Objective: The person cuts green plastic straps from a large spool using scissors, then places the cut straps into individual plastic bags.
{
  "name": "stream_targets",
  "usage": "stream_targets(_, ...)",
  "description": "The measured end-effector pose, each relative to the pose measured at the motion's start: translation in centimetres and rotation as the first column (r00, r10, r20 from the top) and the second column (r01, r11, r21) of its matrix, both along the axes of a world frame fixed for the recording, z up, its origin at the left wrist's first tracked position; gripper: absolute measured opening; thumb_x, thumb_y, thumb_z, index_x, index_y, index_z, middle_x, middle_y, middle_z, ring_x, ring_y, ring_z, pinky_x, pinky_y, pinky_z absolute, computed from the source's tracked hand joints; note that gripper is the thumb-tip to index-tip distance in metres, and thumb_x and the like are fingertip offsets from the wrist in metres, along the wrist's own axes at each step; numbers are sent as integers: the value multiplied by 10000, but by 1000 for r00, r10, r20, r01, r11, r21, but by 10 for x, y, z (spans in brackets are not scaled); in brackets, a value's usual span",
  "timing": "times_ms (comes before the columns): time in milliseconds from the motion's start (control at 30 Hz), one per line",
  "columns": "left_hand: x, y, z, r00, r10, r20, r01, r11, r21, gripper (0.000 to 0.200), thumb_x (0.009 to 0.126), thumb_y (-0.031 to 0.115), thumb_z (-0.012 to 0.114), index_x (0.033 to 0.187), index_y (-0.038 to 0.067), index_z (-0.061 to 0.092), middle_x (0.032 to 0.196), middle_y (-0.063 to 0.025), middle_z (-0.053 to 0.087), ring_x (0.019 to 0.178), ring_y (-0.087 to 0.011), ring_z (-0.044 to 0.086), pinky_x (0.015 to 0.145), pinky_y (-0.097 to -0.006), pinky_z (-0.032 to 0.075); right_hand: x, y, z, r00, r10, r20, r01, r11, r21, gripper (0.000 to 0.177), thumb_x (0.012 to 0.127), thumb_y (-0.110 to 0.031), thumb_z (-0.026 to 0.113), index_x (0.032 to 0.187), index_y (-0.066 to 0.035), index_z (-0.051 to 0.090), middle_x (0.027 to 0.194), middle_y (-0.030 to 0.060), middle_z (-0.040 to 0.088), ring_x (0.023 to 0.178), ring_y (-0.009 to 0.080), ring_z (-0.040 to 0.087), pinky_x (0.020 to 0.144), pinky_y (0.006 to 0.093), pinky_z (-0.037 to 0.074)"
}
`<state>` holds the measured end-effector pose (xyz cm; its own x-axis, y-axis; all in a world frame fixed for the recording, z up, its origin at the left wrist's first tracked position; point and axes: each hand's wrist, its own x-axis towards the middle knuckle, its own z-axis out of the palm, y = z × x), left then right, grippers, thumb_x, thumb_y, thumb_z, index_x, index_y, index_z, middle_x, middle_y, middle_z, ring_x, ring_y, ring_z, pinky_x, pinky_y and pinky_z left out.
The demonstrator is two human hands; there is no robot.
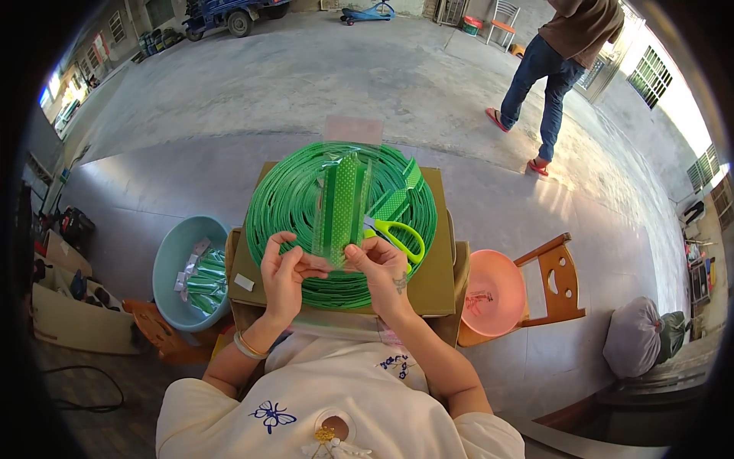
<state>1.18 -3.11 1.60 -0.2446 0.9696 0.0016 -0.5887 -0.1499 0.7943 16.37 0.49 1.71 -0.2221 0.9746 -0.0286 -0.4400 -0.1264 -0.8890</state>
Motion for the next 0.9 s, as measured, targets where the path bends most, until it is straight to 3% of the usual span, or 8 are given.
stream_targets(100,-3,0,15,994,-96,54,101,990,-103,159,863,118,573,917,-26,536,695,-85,605,585,-175,623,493,-246,506,2,-3,1,985,-34,168,21,997,79,99,816,-93,648,766,-32,587,714,19,605,621,72,555,617,201,463)
stream_targets(200,-10,3,8,780,-334,-529,273,943,-191,153,865,120,578,911,-26,580,671,-74,594,550,-157,617,452,-234,486,2,-7,-1,973,-11,232,-6,997,74,113,821,-105,641,795,1,611,714,25,612,637,75,562,638,218,462)
stream_targets(333,-14,4,4,768,-293,-569,293,951,-94,177,885,121,551,880,-52,590,663,-56,590,541,-129,618,437,-220,476,2,-2,-10,985,-5,175,-7,998,67,188,866,-154,587,840,27,631,735,53,633,643,94,574,625,231,463)
stream_targets(500,-61,16,24,871,22,-491,8,998,59,189,904,130,515,952,-46,564,758,-76,598,555,-144,617,465,-225,489,8,1,6,977,-142,162,128,987,93,251,896,-191,548,877,49,621,703,77,629,627,119,587,619,241,477)
stream_targets(667,-196,24,-16,720,442,-535,-522,853,1,203,898,191,528,980,5,519,843,-127,639,537,-134,584,457,-219,450,32,12,-2,947,-249,205,224,965,139,275,895,-210,549,883,55,621,673,64,611,594,97,566,585,221,461)
stream_targets(767,-273,-6,-91,827,337,-450,-504,799,-328,231,873,210,564,944,3,491,861,-139,645,563,-153,592,462,-233,460,36,15,-1,931,-287,227,242,949,204,276,900,-204,536,877,57,622,654,57,601,598,90,563,581,213,448)
stream_targets(833,-310,-37,-147,881,113,-460,-415,649,-637,416,846,232,592,1113,-35,417,973,-200,606,651,-243,631,458,-290,496,38,17,2,845,-386,370,237,891,388,183,855,-128,576,865,49,619,705,83,608,615,150,574,593,242,453)
stream_targets(900,-278,-60,-143,555,-186,-811,-715,391,-580,523,814,238,624,1173,-55,380,1089,-242,557,818,-324,627,618,-369,526,37,24,0,616,-575,538,102,736,670,130,817,-85,604,853,39,617,761,102,610,651,209,585,615,276,465)
